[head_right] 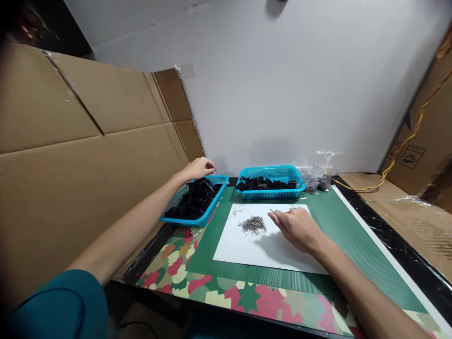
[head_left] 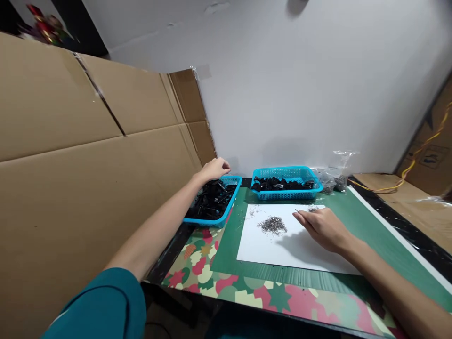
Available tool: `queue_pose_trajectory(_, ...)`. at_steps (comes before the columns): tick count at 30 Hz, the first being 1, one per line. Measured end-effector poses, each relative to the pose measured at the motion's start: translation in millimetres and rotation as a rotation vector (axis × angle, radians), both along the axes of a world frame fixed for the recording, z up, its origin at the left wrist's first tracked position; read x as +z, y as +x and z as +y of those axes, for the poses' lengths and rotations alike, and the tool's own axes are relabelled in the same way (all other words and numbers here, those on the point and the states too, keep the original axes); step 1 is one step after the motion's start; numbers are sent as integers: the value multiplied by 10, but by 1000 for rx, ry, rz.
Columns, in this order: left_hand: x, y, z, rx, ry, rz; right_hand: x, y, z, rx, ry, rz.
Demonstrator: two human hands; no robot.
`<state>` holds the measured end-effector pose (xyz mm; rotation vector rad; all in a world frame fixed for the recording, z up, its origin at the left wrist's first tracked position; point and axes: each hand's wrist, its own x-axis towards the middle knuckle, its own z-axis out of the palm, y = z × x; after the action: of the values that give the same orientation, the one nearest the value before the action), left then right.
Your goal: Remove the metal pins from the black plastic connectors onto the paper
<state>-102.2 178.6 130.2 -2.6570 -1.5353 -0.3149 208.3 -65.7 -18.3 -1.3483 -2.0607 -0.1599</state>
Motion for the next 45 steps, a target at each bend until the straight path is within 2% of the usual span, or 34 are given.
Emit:
queue_pose_trajectory(3,10,-354,1,19,-35,85,-48,-22,21,3,-24,-25)
queue_pose_trajectory(6,-95,-491,-2,-26,-50,165,-107,-49,44,15,-45,-55)
queue_pose_trajectory(12,-474,-354,67,-103,-3,338,-183,-52,67,26,-130,-46)
queue_pose_trajectory(16,-618,-287,131,-84,61,404,-86,-6,55,15,-222,84)
queue_pose_trajectory(19,-625,-279,152,-107,83,421,60,92,39,30,-257,278)
queue_pose_trajectory(21,-590,-280,151,-125,94,413,144,178,35,-12,-255,377)
queue_pose_trajectory(24,-488,-281,137,-121,123,364,189,269,51,-32,-300,394)
queue_pose_trajectory(30,-230,-261,62,-31,253,128,116,195,126,-153,-389,306)
queue_pose_trajectory(33,-175,-175,-40,-72,235,-196,153,159,116,-171,-452,311)
queue_pose_trajectory(35,-190,-60,-158,-160,173,-478,193,117,83,-93,-503,312)
queue_pose_trajectory(37,-247,99,-333,-268,19,-751,213,20,40,23,-523,303)
queue_pose_trajectory(39,-341,283,-563,-348,-248,-988,199,-137,-4,111,-508,292)
queue_pose_trajectory(41,-465,464,-822,-429,-497,-1100,154,-317,-43,143,-497,279)
queue_pose_trajectory(45,-775,721,-1246,-494,-719,-1173,55,-559,-94,37,-533,284)
